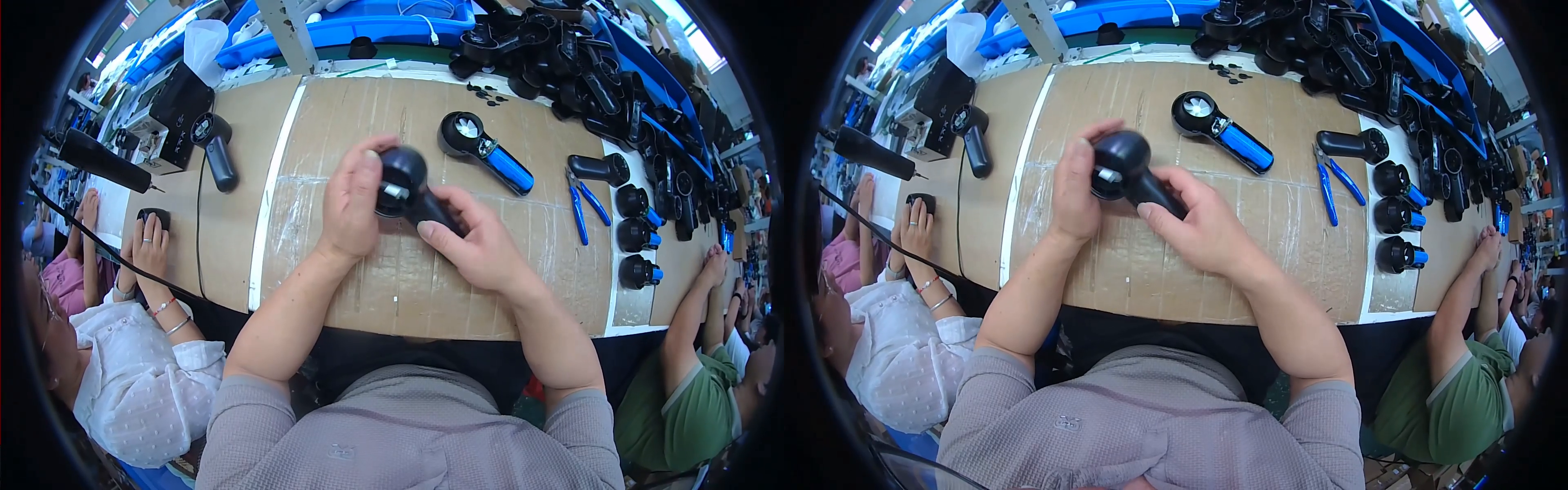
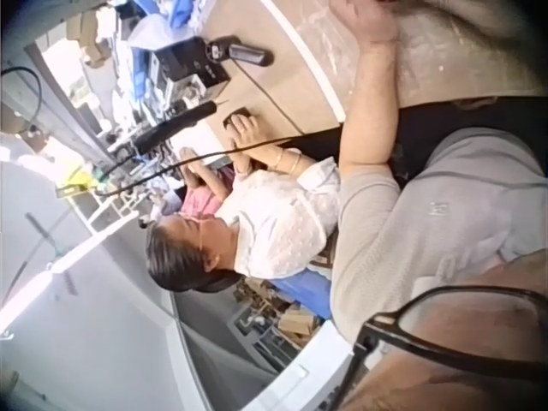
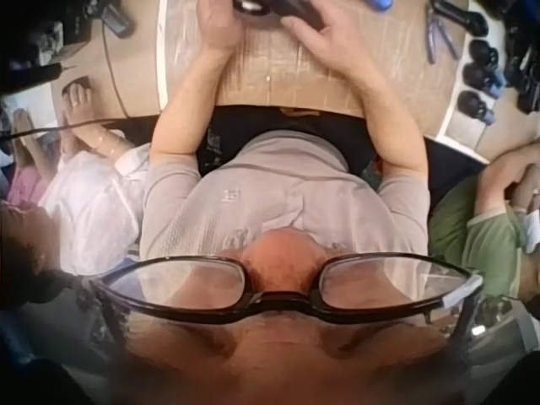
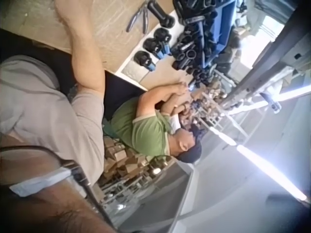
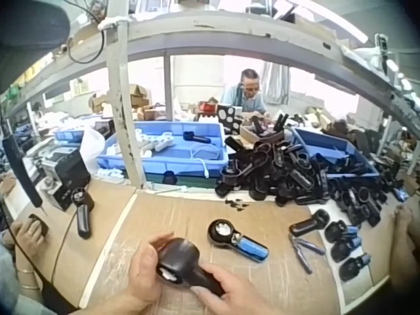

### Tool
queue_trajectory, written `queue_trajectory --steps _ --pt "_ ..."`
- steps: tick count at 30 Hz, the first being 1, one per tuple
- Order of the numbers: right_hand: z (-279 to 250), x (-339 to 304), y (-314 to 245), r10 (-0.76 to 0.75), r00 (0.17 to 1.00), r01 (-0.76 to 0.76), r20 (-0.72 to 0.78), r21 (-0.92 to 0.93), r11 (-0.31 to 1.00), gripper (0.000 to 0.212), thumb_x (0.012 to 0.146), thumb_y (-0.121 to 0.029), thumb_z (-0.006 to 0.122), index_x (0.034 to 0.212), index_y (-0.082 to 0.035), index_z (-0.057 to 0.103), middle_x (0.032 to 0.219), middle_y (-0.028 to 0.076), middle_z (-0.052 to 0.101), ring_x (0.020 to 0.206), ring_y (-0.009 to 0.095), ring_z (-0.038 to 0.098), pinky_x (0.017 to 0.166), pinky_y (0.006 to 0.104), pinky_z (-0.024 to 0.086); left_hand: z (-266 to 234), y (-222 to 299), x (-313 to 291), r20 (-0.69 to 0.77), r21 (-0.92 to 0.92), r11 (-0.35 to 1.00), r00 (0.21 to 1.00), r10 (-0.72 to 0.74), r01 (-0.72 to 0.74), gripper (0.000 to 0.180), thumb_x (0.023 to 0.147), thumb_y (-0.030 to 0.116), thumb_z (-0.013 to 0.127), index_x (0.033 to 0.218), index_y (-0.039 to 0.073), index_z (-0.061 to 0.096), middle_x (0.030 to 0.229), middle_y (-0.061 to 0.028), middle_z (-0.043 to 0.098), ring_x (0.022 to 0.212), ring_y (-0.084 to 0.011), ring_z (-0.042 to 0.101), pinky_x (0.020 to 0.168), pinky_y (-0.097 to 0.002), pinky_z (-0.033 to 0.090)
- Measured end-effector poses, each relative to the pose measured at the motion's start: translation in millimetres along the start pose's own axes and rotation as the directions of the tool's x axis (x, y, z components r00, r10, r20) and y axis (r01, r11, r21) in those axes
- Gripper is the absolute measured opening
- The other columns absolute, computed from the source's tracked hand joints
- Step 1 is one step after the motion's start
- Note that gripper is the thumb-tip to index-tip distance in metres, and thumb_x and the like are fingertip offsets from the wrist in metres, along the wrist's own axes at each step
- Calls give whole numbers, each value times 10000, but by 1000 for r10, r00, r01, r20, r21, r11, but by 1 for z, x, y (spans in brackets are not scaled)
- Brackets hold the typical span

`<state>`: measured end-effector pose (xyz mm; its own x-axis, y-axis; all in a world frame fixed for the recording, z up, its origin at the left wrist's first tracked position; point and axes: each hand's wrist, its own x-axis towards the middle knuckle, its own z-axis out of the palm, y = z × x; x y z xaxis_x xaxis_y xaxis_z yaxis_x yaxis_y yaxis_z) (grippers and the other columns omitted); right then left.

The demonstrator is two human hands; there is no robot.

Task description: Assembling and inspecting handheld digital anemometers at a factory workstation.

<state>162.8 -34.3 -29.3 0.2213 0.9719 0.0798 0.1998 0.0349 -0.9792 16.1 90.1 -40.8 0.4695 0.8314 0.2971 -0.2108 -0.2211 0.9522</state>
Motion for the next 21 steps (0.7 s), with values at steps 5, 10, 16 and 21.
queue_trajectory --steps 5,10,16,21 --pt "5 1 6 -342 940 286 -3 -541 791 397 873 -89 735 1258 -43 647 1173 128 665 973 261 625 872 362 504 -12 -2 15 -268 -119 992 961 -63 32 511 1142 420 300 1265 45 624 1252 -124 640 1150 -207 591 1003 -353 439" --pt "6 1 11 -413 910 309 -11 -645 699 460 850 -92 758 1294 -69 637 1202 114 637 1055 291 611 943 392 487 -19 -7 20 -362 -195 973 914 -186 121 533 1142 464 290 1260 62 620 1280 -112 633 1205 -221 569 1043 -366 386" --pt "12 3 16 -427 904 323 -16 -628 708 462 855 -78 746 1304 -91 637 1165 98 630 1049 301 606 952 406 483 -25 -13 18 -361 -199 967 906 -221 157 544 1143 484 296 1252 64 625 1246 -101 649 1195 -218 570 1035 -362 374" --pt "7 6 14 -334 940 294 72 -668 683 476 845 -69 767 1305 -73 647 1183 118 648 1047 310 619 946 391 493 -20 -2 19 -342 -226 959 908 -241 170 541 1140 487 318 1226 57 634 1205 -103 668 1161 -213 586 1031 -369 399"
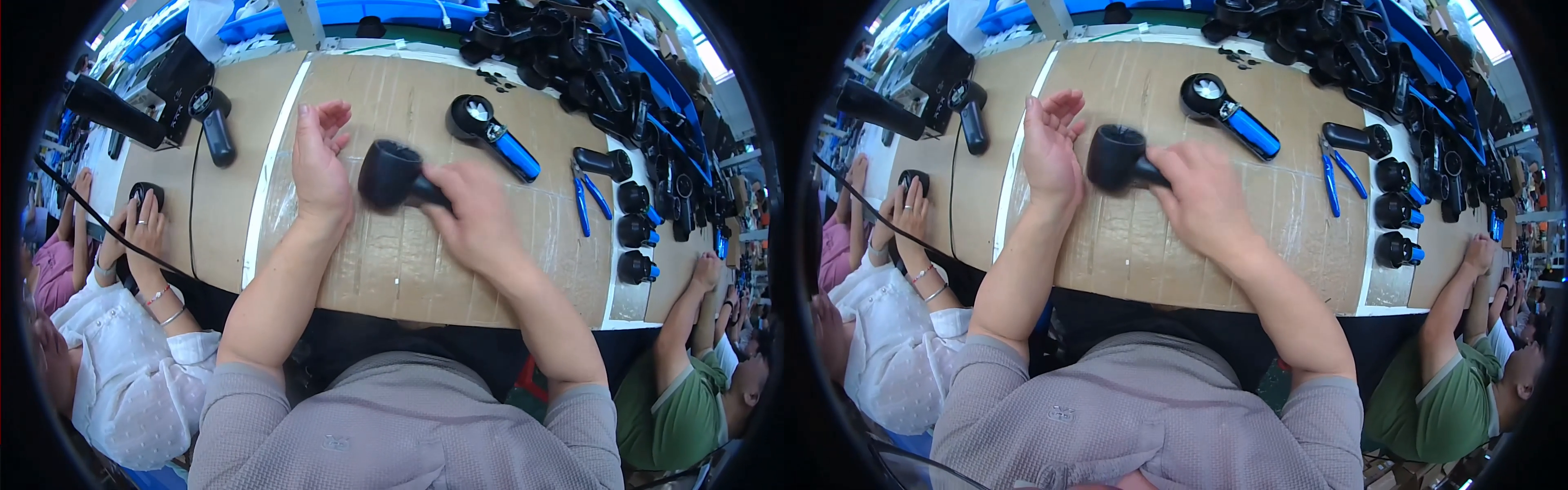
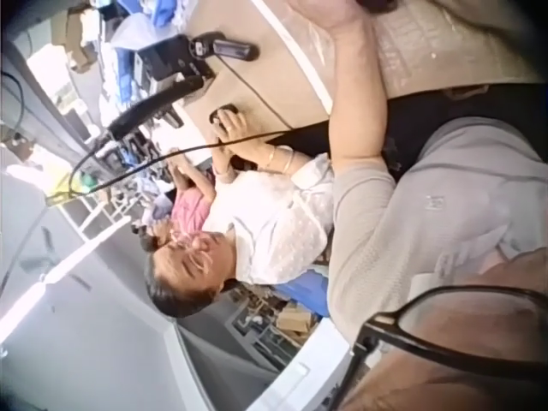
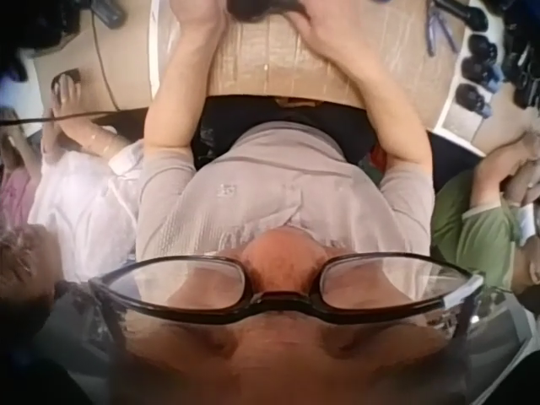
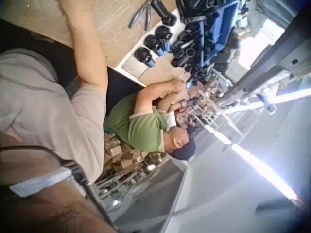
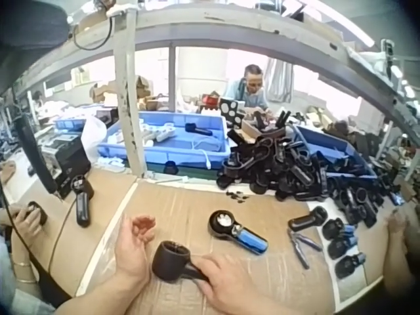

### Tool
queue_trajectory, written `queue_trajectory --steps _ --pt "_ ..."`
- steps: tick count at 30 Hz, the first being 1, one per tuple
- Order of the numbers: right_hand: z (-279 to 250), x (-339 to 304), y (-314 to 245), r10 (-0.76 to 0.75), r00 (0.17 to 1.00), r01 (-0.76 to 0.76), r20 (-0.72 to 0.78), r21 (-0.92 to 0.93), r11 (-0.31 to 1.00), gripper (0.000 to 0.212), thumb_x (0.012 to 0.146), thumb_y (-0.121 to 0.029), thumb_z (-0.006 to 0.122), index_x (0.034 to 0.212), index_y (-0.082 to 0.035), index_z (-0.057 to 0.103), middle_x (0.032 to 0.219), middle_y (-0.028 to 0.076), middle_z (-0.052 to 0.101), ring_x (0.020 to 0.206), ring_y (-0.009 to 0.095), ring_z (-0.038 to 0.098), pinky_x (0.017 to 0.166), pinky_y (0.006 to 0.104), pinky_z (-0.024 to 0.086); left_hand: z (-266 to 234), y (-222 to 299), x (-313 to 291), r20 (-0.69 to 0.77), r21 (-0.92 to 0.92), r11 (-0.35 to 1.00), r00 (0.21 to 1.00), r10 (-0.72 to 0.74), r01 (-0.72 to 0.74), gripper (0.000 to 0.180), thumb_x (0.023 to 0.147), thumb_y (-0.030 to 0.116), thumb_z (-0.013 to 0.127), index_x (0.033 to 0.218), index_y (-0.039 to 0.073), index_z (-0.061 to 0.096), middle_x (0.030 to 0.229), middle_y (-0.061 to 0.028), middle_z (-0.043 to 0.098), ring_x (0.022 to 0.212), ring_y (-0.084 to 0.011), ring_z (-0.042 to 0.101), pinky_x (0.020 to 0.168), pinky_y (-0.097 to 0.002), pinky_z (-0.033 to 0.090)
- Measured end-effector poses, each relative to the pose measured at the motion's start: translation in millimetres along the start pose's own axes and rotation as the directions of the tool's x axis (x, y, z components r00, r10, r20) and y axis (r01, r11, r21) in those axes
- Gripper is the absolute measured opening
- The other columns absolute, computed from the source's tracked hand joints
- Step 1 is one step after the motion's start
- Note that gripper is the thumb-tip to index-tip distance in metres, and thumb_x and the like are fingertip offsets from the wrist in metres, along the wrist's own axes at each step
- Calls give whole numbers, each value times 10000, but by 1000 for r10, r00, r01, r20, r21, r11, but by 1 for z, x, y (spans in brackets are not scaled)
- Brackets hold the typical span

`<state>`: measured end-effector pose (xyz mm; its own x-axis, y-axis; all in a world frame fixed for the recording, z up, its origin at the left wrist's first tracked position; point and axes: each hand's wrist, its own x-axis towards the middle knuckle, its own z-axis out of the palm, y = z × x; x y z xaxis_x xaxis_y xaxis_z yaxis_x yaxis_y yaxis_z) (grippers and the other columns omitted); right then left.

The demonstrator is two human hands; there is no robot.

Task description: Assembling and inspecting handheld digital anemometers at a factory workstation.

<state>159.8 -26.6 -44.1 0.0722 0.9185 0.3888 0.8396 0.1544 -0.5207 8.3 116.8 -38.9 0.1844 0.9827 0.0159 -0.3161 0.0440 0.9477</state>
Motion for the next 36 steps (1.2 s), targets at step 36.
queue_trajectory --steps 36 --pt "-80 4 -34 401 778 -463 483 11 886 427 963 -269 721 1276 1 611 1002 118 672 870 175 636 788 312 528 3 -8 -12 279 -55 984 949 -147 169 433 1138 412 442 993 60 649 940 -98 681 876 -171 643 848 -306 518"
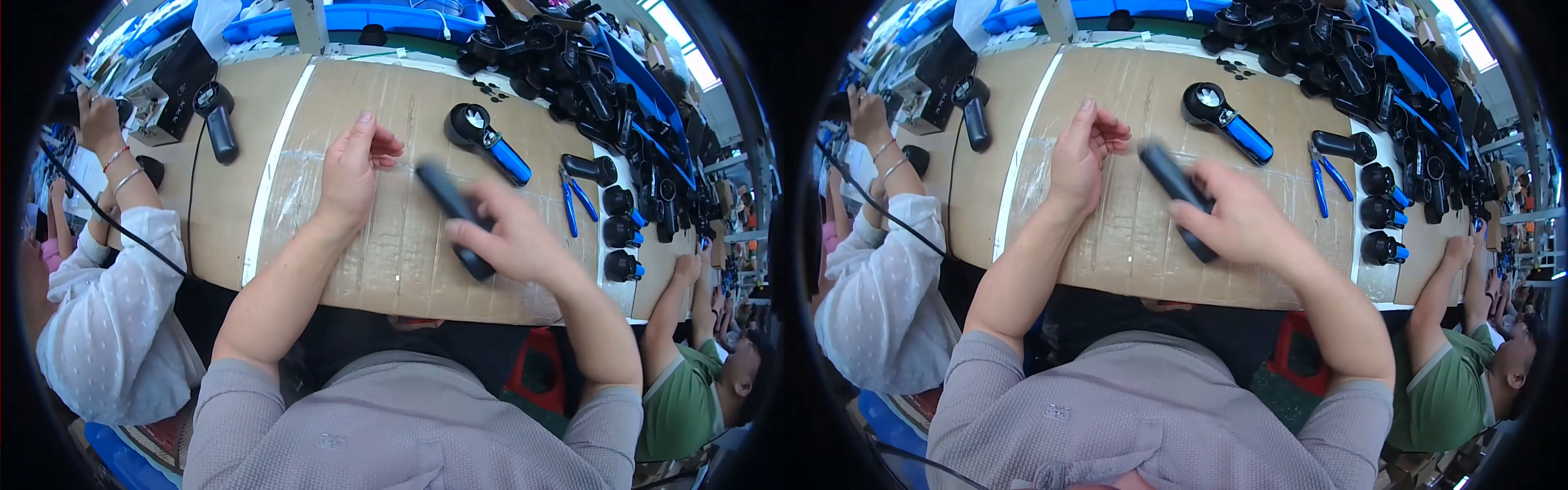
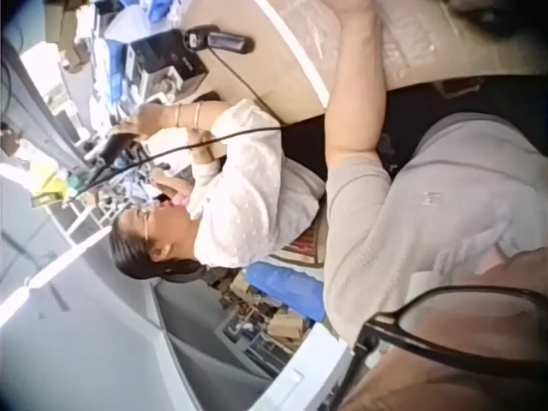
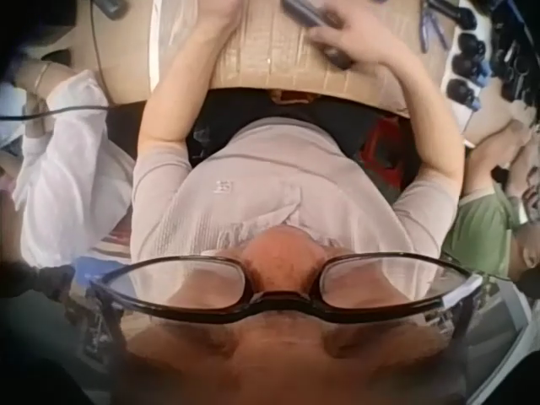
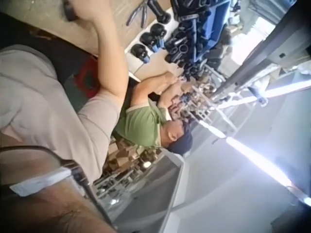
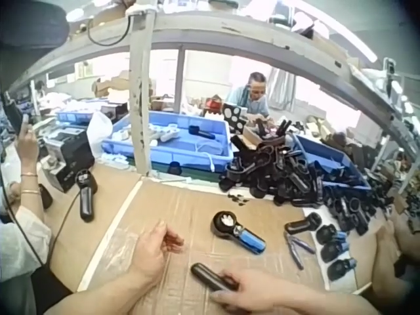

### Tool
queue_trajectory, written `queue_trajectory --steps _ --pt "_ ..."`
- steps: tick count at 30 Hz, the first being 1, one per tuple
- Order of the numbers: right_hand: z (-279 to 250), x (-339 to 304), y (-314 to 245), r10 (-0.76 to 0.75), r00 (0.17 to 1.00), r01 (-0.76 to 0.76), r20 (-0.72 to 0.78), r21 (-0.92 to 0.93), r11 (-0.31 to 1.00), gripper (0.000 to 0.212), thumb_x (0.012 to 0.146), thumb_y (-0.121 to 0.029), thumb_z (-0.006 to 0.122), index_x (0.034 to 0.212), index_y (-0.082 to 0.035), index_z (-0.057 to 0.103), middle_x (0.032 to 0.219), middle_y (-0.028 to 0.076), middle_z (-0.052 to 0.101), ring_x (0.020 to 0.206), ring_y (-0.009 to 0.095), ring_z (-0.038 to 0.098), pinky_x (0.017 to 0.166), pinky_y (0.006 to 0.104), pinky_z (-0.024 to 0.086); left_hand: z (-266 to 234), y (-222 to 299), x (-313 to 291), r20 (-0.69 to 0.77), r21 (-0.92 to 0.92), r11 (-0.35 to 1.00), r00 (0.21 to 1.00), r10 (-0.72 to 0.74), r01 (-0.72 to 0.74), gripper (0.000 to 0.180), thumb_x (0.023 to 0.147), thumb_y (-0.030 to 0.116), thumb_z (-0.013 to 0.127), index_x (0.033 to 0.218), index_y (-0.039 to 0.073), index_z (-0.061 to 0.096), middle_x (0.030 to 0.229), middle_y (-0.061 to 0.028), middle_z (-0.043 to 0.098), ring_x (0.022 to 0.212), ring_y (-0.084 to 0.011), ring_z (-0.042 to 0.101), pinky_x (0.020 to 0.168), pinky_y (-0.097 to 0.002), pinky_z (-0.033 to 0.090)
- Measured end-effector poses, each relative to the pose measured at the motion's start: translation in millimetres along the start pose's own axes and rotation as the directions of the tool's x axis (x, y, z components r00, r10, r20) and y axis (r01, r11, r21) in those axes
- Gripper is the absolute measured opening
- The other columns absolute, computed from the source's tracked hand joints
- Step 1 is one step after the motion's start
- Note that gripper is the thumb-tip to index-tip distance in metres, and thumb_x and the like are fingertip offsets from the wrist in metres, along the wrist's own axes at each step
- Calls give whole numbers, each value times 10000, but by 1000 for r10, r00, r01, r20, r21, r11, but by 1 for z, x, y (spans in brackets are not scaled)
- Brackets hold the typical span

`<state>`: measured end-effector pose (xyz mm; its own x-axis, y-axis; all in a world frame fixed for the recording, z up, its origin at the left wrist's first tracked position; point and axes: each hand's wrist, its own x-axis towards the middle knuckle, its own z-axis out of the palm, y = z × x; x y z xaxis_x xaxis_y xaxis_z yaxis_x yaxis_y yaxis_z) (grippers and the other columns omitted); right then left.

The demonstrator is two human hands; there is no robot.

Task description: Assembling and inspecting handheld digital anemometers at a factory workstation.

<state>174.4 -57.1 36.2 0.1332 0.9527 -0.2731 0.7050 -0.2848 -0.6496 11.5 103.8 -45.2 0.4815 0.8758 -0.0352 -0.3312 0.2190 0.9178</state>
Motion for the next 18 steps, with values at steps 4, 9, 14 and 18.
queue_trajectory --steps 4,9,14,18 --pt "-14 -5 -1 37 998 -58 59 410 910 395 928 -281 739 1200 -9 653 943 97 684 799 178 636 737 318 529 2 5 -4 -6 15 1000 1000 -3 3 431 1136 412 446 993 62 651 940 -101 680 876 -166 641 846 -308 520" --pt "-12 7 9 144 957 -204 250 237 950 385 923 -303 736 1162 -10 665 922 69 688 765 165 629 709 295 520 -3 0 -6 -4 44 999 1000 -21 21 426 1136 397 446 998 53 654 942 -103 679 882 -164 636 841 -308 521" --pt "-5 12 21 141 946 -173 292 87 981 368 963 -323 710 1150 -8 668 920 64 690 778 150 631 699 265 510 1 6 -8 34 139 990 999 12 -16 421 1141 368 427 998 46 658 929 -93 682 877 -164 629 849 -305 519" --pt "-2 16 27 115 980 -173 160 416 893 364 991 -341 703 1170 -26 667 911 45 681 780 134 628 713 263 505 3 1 -16 164 204 967 979 117 -150 275 1035 317 619 1102 58 682 1011 -79 693 929 -181 635 885 -288 496"
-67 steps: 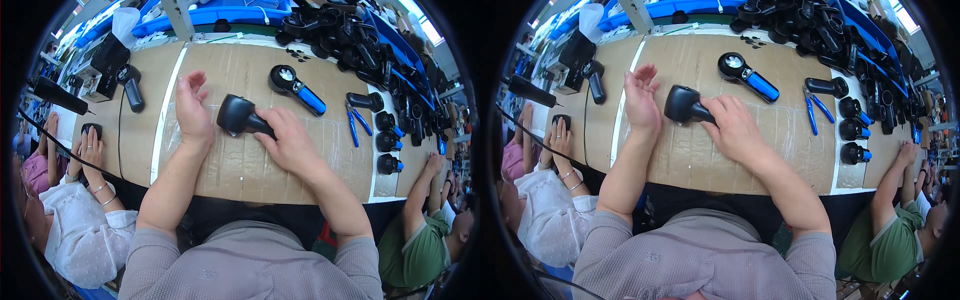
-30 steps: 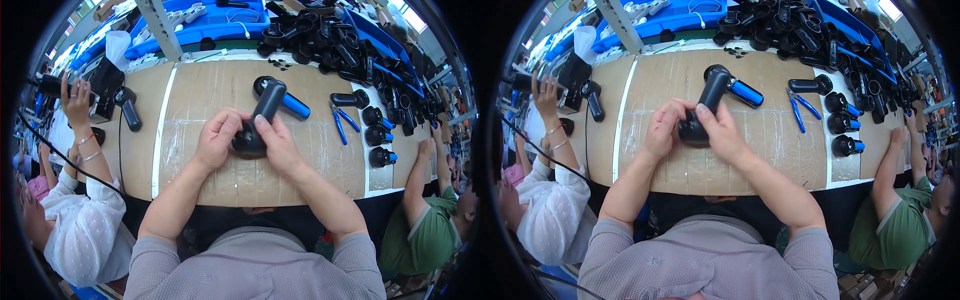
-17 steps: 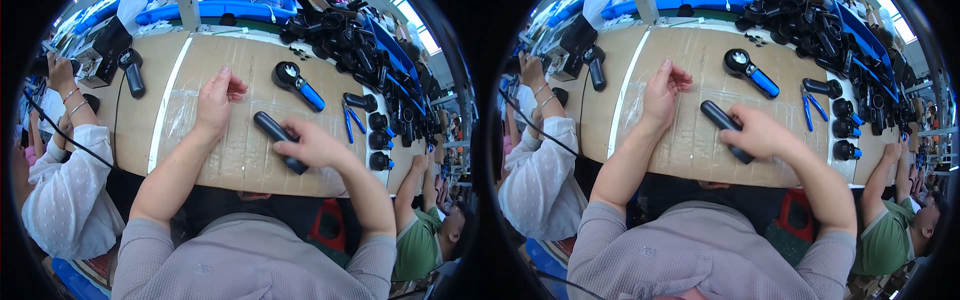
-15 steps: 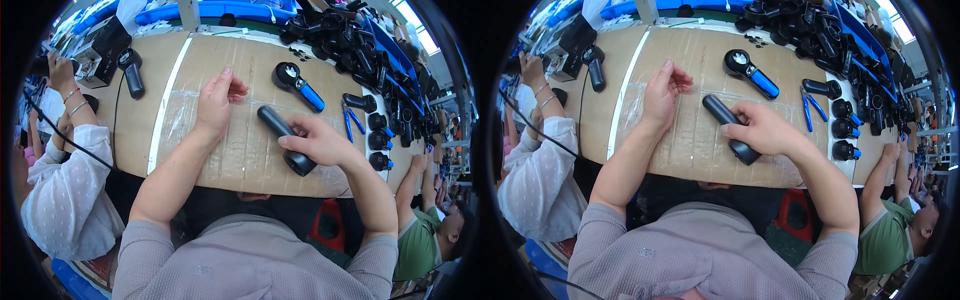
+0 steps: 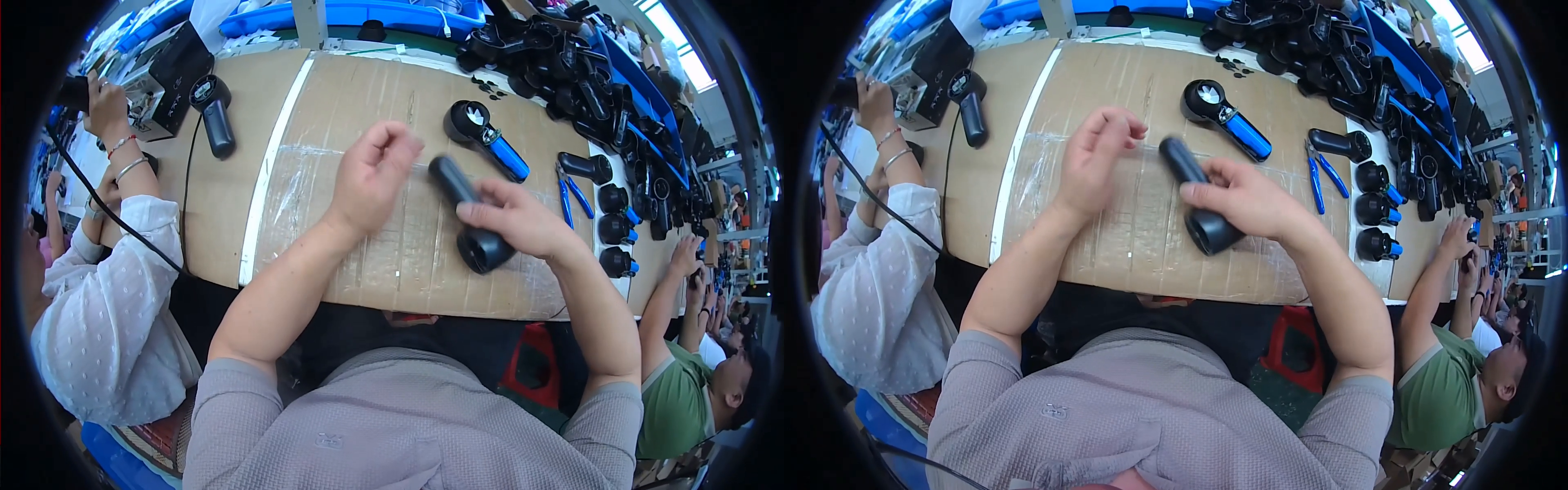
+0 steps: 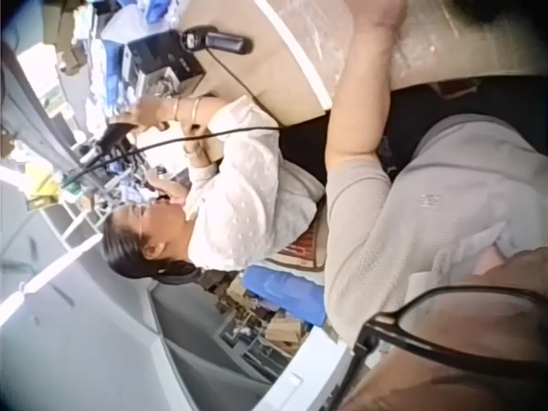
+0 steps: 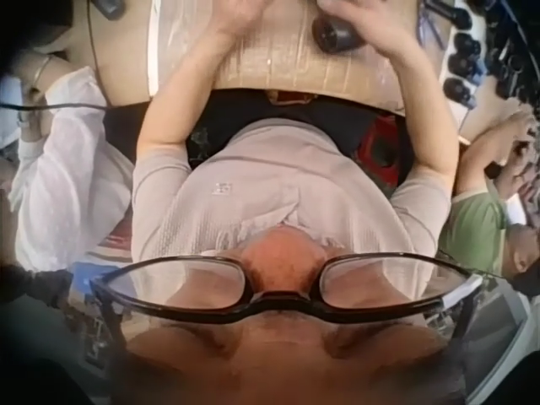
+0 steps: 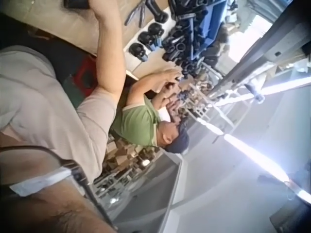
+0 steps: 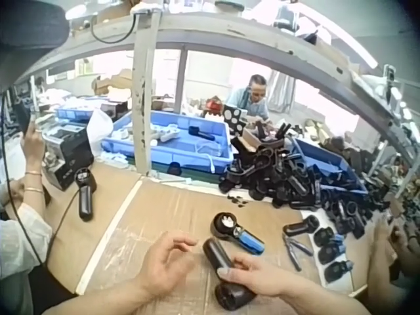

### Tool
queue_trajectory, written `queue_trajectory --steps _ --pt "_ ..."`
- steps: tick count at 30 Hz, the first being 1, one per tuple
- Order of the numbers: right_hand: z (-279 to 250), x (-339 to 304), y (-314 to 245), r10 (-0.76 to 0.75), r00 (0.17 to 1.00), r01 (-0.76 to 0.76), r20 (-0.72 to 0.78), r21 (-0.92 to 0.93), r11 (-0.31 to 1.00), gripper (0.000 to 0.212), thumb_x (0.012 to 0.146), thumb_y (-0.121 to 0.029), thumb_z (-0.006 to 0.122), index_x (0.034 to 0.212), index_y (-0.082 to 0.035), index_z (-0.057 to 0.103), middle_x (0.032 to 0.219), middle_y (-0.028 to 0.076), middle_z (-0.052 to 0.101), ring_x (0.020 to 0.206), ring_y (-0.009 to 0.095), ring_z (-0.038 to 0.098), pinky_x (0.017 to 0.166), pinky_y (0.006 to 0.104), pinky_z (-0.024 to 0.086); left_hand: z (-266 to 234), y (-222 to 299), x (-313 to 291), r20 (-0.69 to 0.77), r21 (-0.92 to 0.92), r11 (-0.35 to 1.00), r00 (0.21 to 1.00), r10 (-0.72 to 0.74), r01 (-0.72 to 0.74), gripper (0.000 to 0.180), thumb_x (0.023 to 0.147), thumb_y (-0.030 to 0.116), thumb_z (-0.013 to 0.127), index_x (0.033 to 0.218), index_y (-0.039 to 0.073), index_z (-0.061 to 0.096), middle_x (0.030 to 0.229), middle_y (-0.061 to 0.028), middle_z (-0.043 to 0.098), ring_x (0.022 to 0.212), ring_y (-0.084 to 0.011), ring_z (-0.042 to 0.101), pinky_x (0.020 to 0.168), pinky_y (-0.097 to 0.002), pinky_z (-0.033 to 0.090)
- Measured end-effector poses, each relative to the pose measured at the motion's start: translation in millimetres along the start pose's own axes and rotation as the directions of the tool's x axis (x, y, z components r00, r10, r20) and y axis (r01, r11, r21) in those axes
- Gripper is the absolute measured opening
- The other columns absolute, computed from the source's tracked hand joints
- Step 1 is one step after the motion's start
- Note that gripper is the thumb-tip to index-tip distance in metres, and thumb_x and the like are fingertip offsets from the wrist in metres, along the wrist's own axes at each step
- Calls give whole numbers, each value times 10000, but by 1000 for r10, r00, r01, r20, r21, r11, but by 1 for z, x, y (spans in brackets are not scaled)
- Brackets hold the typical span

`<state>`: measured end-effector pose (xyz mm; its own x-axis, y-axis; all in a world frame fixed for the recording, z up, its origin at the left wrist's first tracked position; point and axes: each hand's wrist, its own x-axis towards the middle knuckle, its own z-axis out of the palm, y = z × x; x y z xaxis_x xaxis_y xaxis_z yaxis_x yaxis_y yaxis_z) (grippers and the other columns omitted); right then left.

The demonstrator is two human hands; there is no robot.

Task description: Assembling and inspecting handheld digital anemometers at a factory workstation.

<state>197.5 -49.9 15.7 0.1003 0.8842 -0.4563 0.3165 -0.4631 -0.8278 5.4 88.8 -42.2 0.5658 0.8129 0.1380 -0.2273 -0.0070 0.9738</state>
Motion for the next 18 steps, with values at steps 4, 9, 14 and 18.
queue_trajectory --steps 4,9,14,18 --pt "15 10 -12 -31 987 103 -158 472 875 373 1018 -367 687 1199 -42 667 919 31 673 795 120 624 742 269 504 10 -1 -1 305 218 731 757 578 -647 514 834 287 823 1270 93 634 1280 -107 638 1135 -253 617 1015 -372 476" --pt "32 20 -21 -31 983 152 -179 724 673 429 1065 -421 617 1232 -28 661 988 61 681 875 118 630 800 275 505 7 -8 -12 367 351 596 691 623 -723 687 708 232 904 1317 120 607 1351 -116 599 1253 -270 607 1069 -413 477" --pt "21 36 -2 -159 982 186 -98 436 881 484 1095 -443 543 1282 -5 629 1072 108 680 952 132 638 853 285 506 4 0 -3 -80 -142 931 941 328 -337 478 899 344 758 1281 95 616 1233 -119 649 1110 -212 657 990 -347 515" --pt "44 47 4 -398 825 502 -402 194 843 470 1105 -393 506 1320 16 588 1109 142 675 958 150 653 845 283 515 -12 -1 11 -78 -464 886 995 -66 23 458 1011 452 609 1264 70 628 1176 -126 696 1058 -207 681 993 -336 511"
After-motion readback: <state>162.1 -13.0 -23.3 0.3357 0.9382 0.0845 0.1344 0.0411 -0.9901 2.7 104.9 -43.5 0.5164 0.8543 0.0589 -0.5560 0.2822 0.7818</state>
